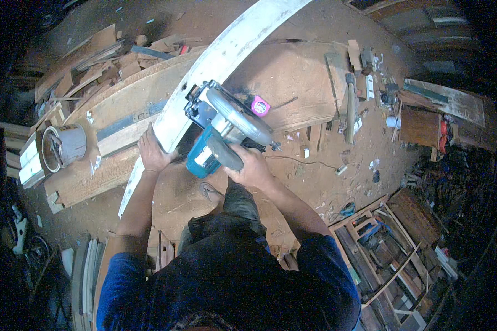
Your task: The person uses a hammer and chisel to carve notches into a long wooden plank, then measures and marks the plank with a tape measure. They use a circular saw to cut the plank into smaller sections, flipping the wood over to cut from different sides.
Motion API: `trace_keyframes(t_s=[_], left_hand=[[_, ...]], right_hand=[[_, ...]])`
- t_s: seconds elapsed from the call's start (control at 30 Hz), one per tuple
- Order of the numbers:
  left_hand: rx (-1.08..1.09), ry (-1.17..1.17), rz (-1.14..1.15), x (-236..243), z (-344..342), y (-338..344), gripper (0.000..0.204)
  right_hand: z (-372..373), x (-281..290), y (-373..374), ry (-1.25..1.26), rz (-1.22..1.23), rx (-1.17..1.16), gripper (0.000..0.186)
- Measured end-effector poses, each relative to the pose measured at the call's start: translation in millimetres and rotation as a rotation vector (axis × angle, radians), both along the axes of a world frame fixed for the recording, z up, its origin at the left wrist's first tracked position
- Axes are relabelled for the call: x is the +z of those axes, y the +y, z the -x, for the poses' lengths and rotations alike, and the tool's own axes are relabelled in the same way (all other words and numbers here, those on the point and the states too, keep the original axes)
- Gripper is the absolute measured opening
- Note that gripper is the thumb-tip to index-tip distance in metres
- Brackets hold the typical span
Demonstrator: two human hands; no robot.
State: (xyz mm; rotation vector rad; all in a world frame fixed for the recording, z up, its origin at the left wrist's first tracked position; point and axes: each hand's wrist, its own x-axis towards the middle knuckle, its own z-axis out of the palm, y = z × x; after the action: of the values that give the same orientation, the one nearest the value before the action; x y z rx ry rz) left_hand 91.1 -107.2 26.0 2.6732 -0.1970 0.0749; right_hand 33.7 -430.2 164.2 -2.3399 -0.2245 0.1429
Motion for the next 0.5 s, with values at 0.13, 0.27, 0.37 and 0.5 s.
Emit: trace_keyframes(t_s=[0.13,0.27,0.37,0.5], left_hand=[[0.04,0.088,-0.019,-2.1,-2.7,5.1,0.115],[0.049,0.11,0.004,1.8,-0.8,1.6,0.113],[0.048,0.11,0.004,2.2,-0.2,2.9,0.113],[0.069,0.138,0.014,3.9,-1.4,1.4,0.114]], right_hand=[[-3.5,-5.0,-2.0,0.205,-0.065,-0.002,0.064],[-1.3,4.1,1.0,0.212,-0.01,-0.032,0.064],[-3.0,5.7,5.9,0.108,-0.038,-0.034,0.06],[3.9,-1.3,4.9,0.086,0.061,-0.051,0.061]])
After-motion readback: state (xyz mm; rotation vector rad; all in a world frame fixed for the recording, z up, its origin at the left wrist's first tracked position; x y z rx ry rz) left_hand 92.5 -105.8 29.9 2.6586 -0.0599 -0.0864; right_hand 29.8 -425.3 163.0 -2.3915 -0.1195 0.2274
